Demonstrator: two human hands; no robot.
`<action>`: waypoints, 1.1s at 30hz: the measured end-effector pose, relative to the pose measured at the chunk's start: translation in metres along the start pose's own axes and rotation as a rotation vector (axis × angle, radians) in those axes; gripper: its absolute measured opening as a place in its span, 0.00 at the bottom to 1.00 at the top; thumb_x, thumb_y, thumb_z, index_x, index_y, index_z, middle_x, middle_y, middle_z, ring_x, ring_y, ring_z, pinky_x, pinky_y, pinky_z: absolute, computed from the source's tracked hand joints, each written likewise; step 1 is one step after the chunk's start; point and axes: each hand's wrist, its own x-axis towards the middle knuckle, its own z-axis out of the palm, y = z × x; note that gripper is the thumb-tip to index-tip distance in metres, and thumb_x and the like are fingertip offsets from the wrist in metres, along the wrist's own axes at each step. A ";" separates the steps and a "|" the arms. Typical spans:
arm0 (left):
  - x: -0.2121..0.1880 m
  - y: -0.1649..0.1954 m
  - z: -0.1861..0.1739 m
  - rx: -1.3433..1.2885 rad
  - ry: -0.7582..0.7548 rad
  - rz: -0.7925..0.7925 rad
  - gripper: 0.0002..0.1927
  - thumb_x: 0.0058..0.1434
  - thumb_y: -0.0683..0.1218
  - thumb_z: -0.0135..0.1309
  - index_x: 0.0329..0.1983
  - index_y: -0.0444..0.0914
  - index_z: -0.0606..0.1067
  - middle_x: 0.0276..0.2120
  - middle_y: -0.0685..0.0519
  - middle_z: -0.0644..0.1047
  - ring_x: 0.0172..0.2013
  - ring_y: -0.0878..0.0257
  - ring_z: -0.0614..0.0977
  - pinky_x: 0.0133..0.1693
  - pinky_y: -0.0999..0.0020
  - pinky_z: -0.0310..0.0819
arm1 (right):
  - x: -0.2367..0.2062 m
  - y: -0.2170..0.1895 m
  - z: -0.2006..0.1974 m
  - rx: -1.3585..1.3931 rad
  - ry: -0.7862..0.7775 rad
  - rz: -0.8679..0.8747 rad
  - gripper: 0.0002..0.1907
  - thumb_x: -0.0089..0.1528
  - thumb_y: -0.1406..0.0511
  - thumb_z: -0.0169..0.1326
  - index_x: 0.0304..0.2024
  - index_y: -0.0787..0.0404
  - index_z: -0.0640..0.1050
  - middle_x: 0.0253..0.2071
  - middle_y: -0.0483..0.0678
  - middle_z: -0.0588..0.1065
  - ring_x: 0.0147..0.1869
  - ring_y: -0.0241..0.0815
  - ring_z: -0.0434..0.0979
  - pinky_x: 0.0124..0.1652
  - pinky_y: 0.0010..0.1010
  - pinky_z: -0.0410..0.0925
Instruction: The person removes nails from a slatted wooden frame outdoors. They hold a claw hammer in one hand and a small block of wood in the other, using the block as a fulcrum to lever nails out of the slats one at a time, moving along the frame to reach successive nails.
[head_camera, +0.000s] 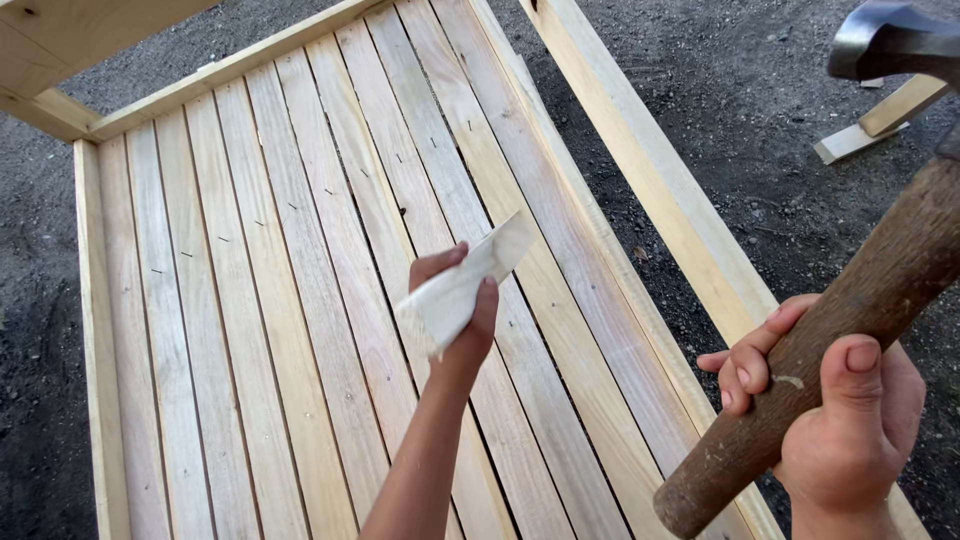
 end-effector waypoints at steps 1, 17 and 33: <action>0.016 -0.009 0.007 0.075 -0.008 -0.005 0.19 0.61 0.38 0.60 0.54 0.35 0.68 0.51 0.46 0.75 0.52 0.59 0.79 0.56 0.64 0.76 | 0.001 0.000 0.001 0.007 0.006 0.013 0.37 0.68 0.38 0.44 0.48 0.68 0.68 0.28 0.53 0.68 0.27 0.44 0.71 0.42 0.50 0.75; 0.069 -0.014 0.082 0.466 -0.333 0.052 0.26 0.50 0.45 0.66 0.48 0.36 0.68 0.43 0.46 0.72 0.42 0.47 0.78 0.42 0.57 0.78 | -0.004 0.009 -0.003 0.071 -0.114 0.016 0.31 0.69 0.45 0.47 0.46 0.69 0.70 0.25 0.51 0.71 0.26 0.39 0.72 0.39 0.41 0.75; 0.065 -0.020 0.102 0.429 -0.351 0.065 0.28 0.47 0.45 0.71 0.48 0.43 0.68 0.41 0.49 0.71 0.41 0.48 0.78 0.40 0.55 0.78 | -0.024 0.006 0.010 -0.078 -0.190 -0.018 0.19 0.69 0.54 0.46 0.44 0.66 0.70 0.24 0.43 0.72 0.25 0.30 0.70 0.26 0.24 0.66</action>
